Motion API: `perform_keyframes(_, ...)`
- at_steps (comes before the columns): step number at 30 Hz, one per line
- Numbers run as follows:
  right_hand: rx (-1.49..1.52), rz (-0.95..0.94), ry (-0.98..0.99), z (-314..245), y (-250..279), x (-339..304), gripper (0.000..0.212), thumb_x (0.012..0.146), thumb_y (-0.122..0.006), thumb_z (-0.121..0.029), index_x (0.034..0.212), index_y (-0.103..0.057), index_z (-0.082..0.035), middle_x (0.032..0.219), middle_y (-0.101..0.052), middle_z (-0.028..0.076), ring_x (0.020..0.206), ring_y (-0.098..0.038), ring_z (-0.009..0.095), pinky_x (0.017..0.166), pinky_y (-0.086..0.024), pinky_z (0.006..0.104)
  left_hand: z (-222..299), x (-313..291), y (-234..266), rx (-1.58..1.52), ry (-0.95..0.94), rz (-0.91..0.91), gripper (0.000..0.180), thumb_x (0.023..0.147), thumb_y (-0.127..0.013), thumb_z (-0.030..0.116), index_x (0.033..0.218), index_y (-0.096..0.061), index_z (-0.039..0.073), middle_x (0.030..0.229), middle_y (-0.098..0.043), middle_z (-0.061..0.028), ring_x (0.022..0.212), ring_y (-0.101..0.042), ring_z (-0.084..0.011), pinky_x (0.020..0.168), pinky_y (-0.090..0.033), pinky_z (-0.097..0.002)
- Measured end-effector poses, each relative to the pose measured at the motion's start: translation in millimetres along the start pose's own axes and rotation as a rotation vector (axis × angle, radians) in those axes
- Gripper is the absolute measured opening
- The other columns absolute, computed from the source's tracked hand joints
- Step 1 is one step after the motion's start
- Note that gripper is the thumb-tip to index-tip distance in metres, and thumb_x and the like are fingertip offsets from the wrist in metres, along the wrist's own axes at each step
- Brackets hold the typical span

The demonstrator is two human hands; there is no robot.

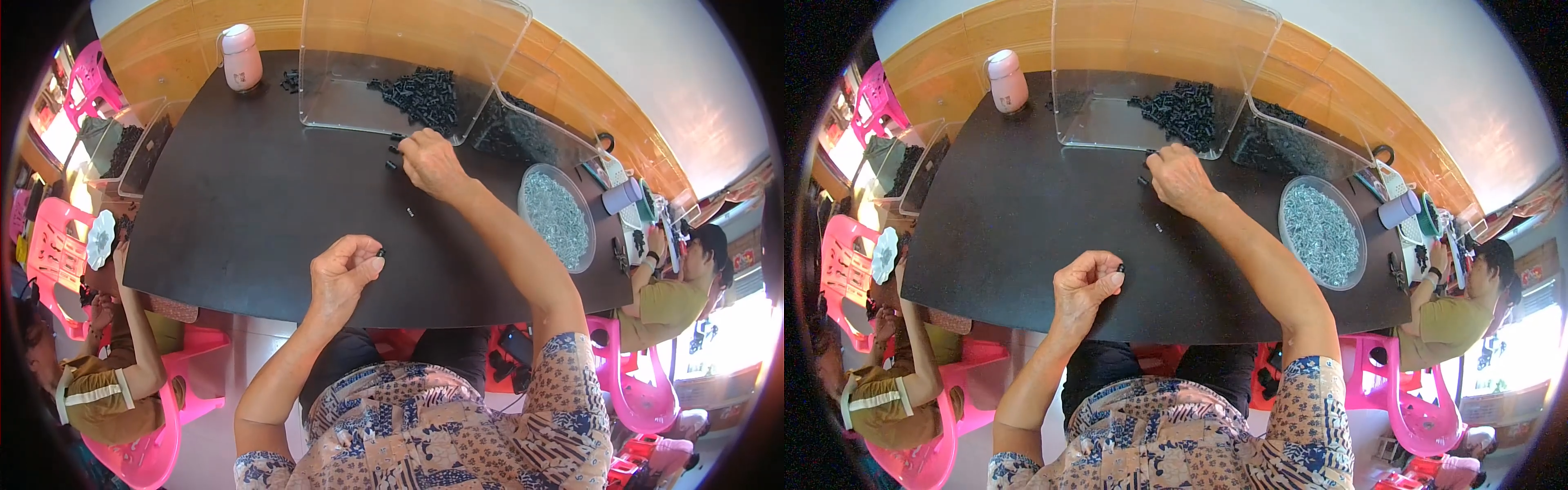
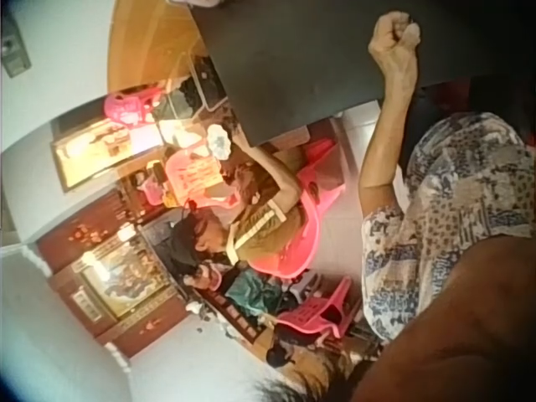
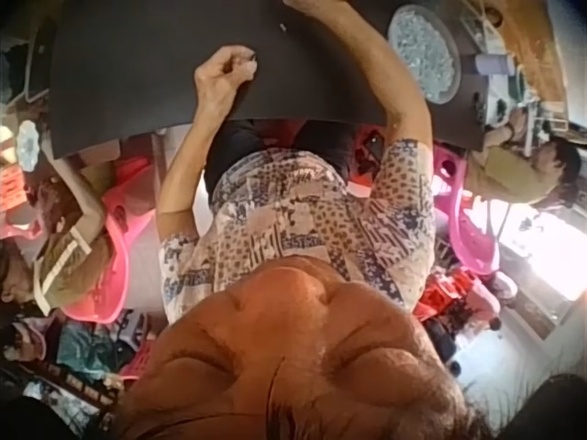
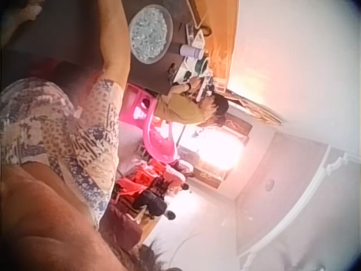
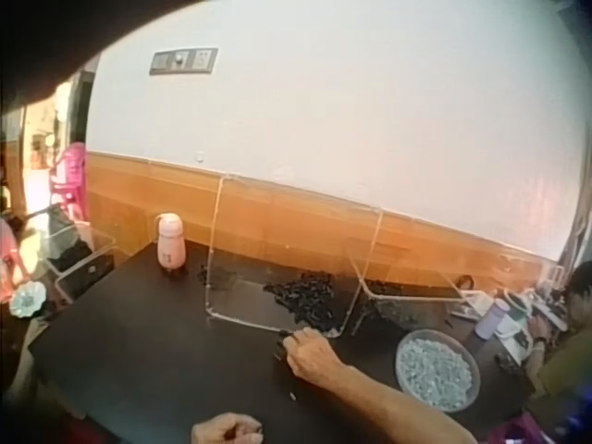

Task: The person assembles small black plastic components by hand at a workbench.

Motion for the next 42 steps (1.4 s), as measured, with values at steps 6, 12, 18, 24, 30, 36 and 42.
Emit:
perform_keyframes(6,0.390,0.123,-0.322,-18.4,45.0,-19.8,0.013,0.071,-0.062,-0.005,0.083,-0.066,-0.004,0.068,-0.058,0.011,0.067,-0.058,0.025,0.062,-0.047,0.0357,11.1,-0.8,0.2,0.057,-0.069,-0.032,0.021,0.079,-0.069,0.006,0.097,-0.065,-0.003,0.081,-0.058,-0.0014,0.068,-0.052,-0.0077,0.064,-0.047,-0.0207)
perform_keyframes(12,1.197,0.019,-0.821,-57.5,52.2,-58.4,0.014,0.078,-0.066,-0.006,0.091,-0.067,0.000,0.077,-0.063,-0.002,0.070,-0.053,0.003,0.063,-0.044,0.0188,12.1,-8.2,-6.0,-0.153,0.067,-0.010,0.017,0.081,-0.067,0.005,0.096,-0.065,-0.003,0.081,-0.064,-0.0056,0.069,-0.059,-0.0104,0.064,-0.050,-0.0217)
perform_keyframes(18,1.304,0.068,-0.820,-84.3,57.9,-72.4,0.016,0.079,-0.065,0.002,0.095,-0.067,0.001,0.085,-0.063,0.002,0.077,-0.056,0.007,0.070,-0.045,0.0205,15.8,-14.1,-10.4,-0.192,0.053,-0.008,0.018,0.079,-0.068,0.005,0.094,-0.064,-0.004,0.081,-0.065,-0.0087,0.069,-0.060,-0.0120,0.063,-0.051,-0.0219)
perform_keyframes(24,1.118,0.149,-0.656,-92.2,68.0,-70.3,0.015,0.080,-0.064,-0.004,0.094,-0.068,-0.001,0.078,-0.059,0.001,0.068,-0.050,0.005,0.059,-0.041,0.0202,16.8,-18.5,-14.6,-0.177,0.055,-0.046,0.016,0.081,-0.066,0.000,0.096,-0.063,-0.006,0.083,-0.064,-0.0083,0.071,-0.059,-0.0114,0.063,-0.051,-0.0231)
perform_keyframes(30,1.005,0.133,-0.640,-99.6,74.0,-70.3,0.012,0.079,-0.064,-0.002,0.090,-0.066,0.000,0.079,-0.059,0.003,0.067,-0.051,0.008,0.058,-0.041,0.0216,12.2,-23.1,-13.3,-0.183,0.020,-0.017,0.014,0.081,-0.067,0.001,0.093,-0.064,-0.006,0.079,-0.062,-0.0048,0.066,-0.054,-0.0093,0.060,-0.048,-0.0218)
perform_keyframes(36,0.948,0.156,-0.592,-104.1,80.7,-67.5,0.012,0.078,-0.064,0.000,0.089,-0.065,0.001,0.081,-0.061,0.007,0.069,-0.054,0.011,0.058,-0.044,0.0241,17.5,-24.6,-12.9,-0.165,-0.028,-0.015,0.015,0.081,-0.068,0.003,0.092,-0.064,-0.005,0.078,-0.060,-0.0024,0.065,-0.051,-0.0078,0.059,-0.046,-0.0212)
perform_keyframes(42,0.750,0.210,-0.431,-119.0,94.4,-64.5,0.012,0.076,-0.063,0.004,0.088,-0.063,0.002,0.079,-0.061,0.009,0.067,-0.056,0.017,0.056,-0.045,0.0259,13.1,-28.2,-12.8,-0.188,-0.013,-0.031,0.018,0.079,-0.070,0.009,0.090,-0.064,-0.005,0.077,-0.063,-0.0050,0.063,-0.053,-0.0082,0.060,-0.046,-0.0201)
Point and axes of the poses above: each hand's wrist, its own x-axis towards the middle knuckle, its own y-axis out of the back of the hand, z = x × y, the point moved 8 cm from there along x, towards the middle knuckle
